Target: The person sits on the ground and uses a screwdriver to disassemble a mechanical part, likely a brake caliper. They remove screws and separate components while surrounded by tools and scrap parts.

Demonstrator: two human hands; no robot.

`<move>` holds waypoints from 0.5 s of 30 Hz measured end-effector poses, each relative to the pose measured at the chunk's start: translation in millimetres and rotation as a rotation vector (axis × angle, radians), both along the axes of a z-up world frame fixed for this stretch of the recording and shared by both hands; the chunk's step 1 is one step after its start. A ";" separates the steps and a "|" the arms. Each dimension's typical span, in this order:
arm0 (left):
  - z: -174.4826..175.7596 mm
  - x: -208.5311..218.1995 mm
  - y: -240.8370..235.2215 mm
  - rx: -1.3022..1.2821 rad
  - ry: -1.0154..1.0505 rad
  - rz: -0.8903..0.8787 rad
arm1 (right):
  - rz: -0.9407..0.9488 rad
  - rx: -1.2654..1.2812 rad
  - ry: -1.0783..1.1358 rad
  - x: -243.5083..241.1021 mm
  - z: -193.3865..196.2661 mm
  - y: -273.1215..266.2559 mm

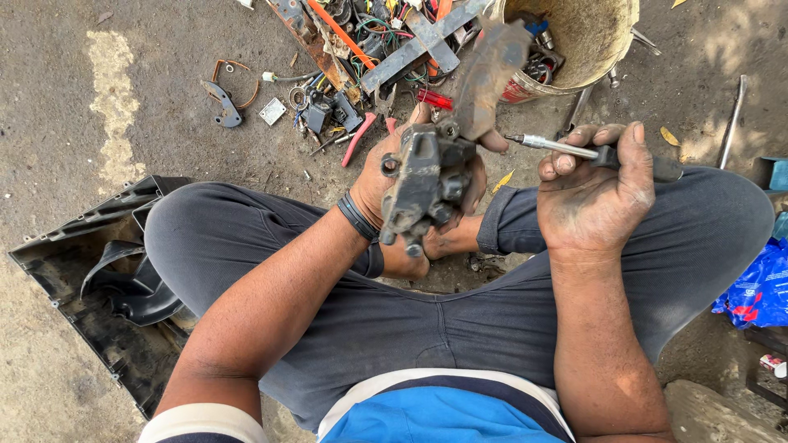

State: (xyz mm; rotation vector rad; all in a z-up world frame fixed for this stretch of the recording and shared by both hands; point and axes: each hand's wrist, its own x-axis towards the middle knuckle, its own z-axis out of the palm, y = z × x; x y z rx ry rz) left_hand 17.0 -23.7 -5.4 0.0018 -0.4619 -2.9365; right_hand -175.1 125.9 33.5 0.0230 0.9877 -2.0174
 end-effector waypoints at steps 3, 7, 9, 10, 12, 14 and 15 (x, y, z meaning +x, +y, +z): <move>-0.8 1.7 -0.6 0.035 0.040 -0.094 | 0.005 0.008 0.005 0.6 1.9 -0.3; -2.6 -2.1 -3.9 0.011 0.107 -0.164 | 0.007 0.023 0.018 2.8 4.8 -2.3; -4.8 -4.4 -3.2 0.018 0.120 -0.182 | 0.004 0.033 0.030 3.6 4.3 -2.5; -6.7 -5.1 -2.2 0.016 0.113 -0.178 | 0.000 0.038 0.030 4.1 3.3 -2.2; -13.1 -5.3 0.5 0.014 0.127 -0.164 | -0.002 0.047 0.042 3.8 1.0 -2.0; -23.5 -4.0 4.3 0.012 0.172 -0.141 | 0.007 0.052 0.067 3.3 0.8 -1.6; -30.2 -3.1 6.2 0.018 0.144 -0.118 | 0.014 0.045 0.069 3.7 1.7 -1.4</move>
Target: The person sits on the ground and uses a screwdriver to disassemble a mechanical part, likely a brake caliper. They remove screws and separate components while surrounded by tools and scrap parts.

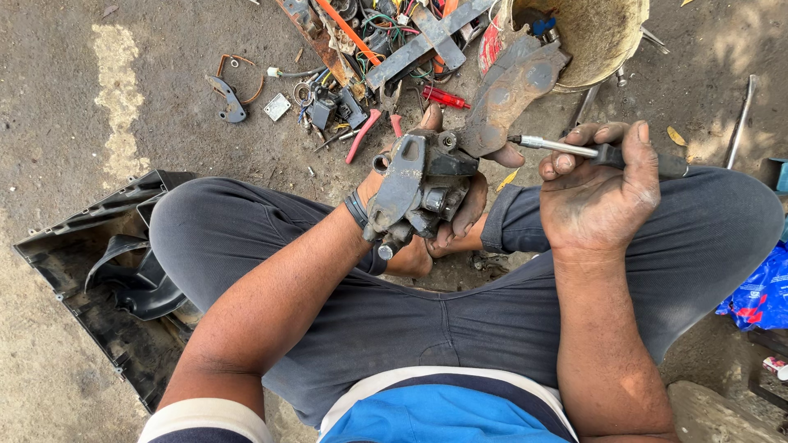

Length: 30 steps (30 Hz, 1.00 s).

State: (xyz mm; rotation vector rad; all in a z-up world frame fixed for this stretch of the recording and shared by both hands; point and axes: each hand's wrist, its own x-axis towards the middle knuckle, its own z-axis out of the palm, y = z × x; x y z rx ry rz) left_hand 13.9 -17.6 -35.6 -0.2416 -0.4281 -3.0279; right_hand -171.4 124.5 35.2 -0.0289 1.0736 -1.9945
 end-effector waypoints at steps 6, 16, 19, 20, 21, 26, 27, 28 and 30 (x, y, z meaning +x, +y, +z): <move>-28.8 8.1 3.4 0.213 -0.413 0.090 | -0.094 -0.026 -0.265 6.7 11.4 -11.0; 36.3 6.4 -3.5 -0.197 -0.410 0.333 | 0.098 0.179 0.214 16.3 -29.2 -24.6; 51.8 1.7 -2.3 -0.267 -0.395 0.405 | 0.226 0.317 0.345 21.9 -25.8 -19.3; 54.8 1.8 -3.8 -0.291 -0.407 0.439 | 0.247 0.299 0.361 25.6 -25.0 -18.1; 57.1 2.6 -4.8 -0.316 -0.419 0.473 | 0.267 0.282 0.377 29.2 -24.2 -16.8; 60.2 5.5 -11.6 -0.561 -0.558 0.571 | 0.368 0.234 0.570 36.5 -22.8 -14.0; 59.2 6.1 -12.3 -0.617 -0.599 0.590 | 0.383 0.262 0.554 38.1 -23.8 -15.0; 57.7 6.0 -12.7 -0.705 -0.583 0.617 | 0.398 0.290 0.539 38.9 -24.6 -15.9; 53.4 5.2 -13.5 -0.881 -0.549 0.672 | 0.399 0.251 0.596 39.3 -25.6 -17.5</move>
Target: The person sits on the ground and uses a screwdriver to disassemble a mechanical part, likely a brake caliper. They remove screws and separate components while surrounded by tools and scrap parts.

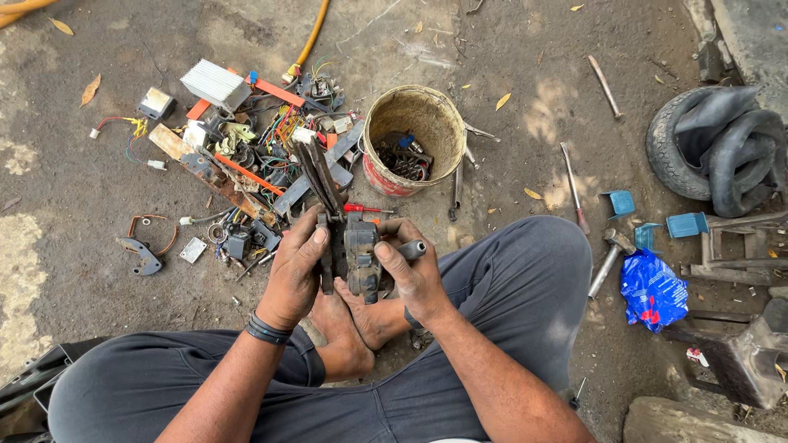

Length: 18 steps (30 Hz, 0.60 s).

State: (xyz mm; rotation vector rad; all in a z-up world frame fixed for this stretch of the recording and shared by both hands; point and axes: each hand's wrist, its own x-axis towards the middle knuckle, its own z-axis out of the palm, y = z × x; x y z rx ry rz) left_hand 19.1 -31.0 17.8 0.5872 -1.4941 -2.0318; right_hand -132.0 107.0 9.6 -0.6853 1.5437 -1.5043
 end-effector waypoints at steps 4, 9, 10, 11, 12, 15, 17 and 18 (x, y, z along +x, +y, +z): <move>-12.3 -3.3 0.9 0.104 -0.093 0.053 | 0.033 -0.004 0.019 0.2 1.3 0.8; -17.4 -5.1 0.8 0.028 -0.154 0.054 | 0.050 -0.064 0.071 -2.4 3.8 1.6; -16.6 -4.7 1.3 0.042 -0.137 0.051 | 0.049 -0.080 0.044 -1.8 3.2 1.8; -15.6 -4.7 1.7 0.056 -0.120 0.047 | 0.044 -0.068 0.033 -1.4 2.4 2.3; -14.2 -4.4 2.2 0.070 -0.104 0.045 | 0.040 -0.056 0.023 -0.6 1.2 2.4; -9.1 -3.2 2.6 0.079 -0.034 0.029 | -0.013 0.005 0.019 0.6 -2.4 2.1; -5.6 -2.9 2.6 0.036 0.016 0.004 | -0.049 -0.007 0.036 0.6 -4.3 2.2; -3.9 -2.5 3.2 0.015 0.041 -0.009 | -0.061 -0.044 0.049 0.9 -5.1 2.9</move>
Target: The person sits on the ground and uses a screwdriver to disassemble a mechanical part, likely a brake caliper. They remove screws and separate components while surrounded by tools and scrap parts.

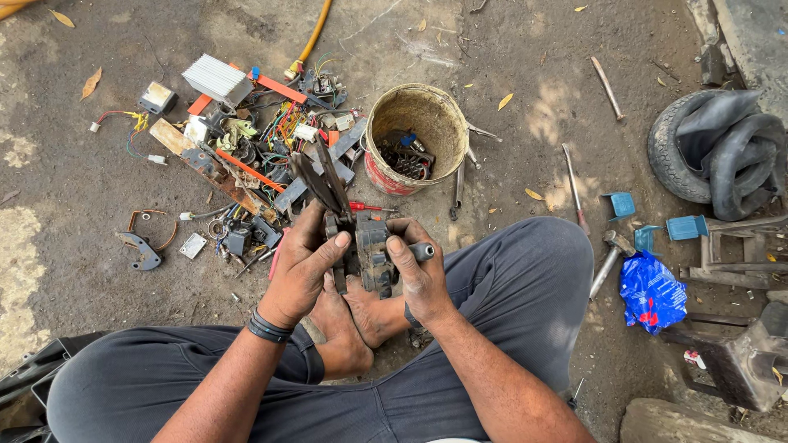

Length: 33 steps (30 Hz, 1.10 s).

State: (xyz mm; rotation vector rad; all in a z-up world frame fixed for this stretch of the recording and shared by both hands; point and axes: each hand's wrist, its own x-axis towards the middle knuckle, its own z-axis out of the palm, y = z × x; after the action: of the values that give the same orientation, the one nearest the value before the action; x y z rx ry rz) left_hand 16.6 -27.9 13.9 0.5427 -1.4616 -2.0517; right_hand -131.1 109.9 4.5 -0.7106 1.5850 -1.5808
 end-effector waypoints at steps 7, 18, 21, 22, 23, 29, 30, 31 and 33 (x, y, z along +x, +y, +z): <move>15.8 0.3 -0.8 0.018 0.081 -0.135 | -0.054 -0.044 -0.022 1.1 -5.2 2.5; 31.1 2.7 -6.1 -0.013 0.125 -0.253 | -0.206 0.017 -0.153 -5.4 -25.0 1.3; 30.0 0.2 -5.6 -0.011 0.147 -0.236 | -0.199 0.035 -0.128 -4.5 -28.9 1.8; 29.8 -0.6 -5.0 -0.001 0.157 -0.227 | -0.193 0.042 -0.108 -4.6 -29.7 1.8; 29.6 -1.5 -4.0 0.008 0.167 -0.218 | -0.198 0.052 -0.105 -4.8 -29.9 2.0; 26.7 -6.3 3.5 -0.037 0.124 -0.099 | -0.184 0.094 -0.131 -2.3 -24.0 -1.3; 25.4 -6.7 4.7 -0.035 0.099 -0.068 | -0.185 0.116 -0.142 -1.1 -21.9 -1.8; 24.2 -6.9 5.6 -0.039 0.089 -0.064 | -0.186 0.137 -0.152 0.5 -19.8 -2.5; 22.6 -7.1 5.8 -0.046 0.069 -0.056 | -0.162 0.090 -0.163 3.6 -15.2 -4.6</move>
State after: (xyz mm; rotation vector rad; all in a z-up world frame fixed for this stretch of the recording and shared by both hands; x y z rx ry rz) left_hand 9.5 -22.1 36.4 0.4123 -1.4950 -2.0532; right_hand -127.5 105.3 -10.7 -0.4027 1.6134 -1.6268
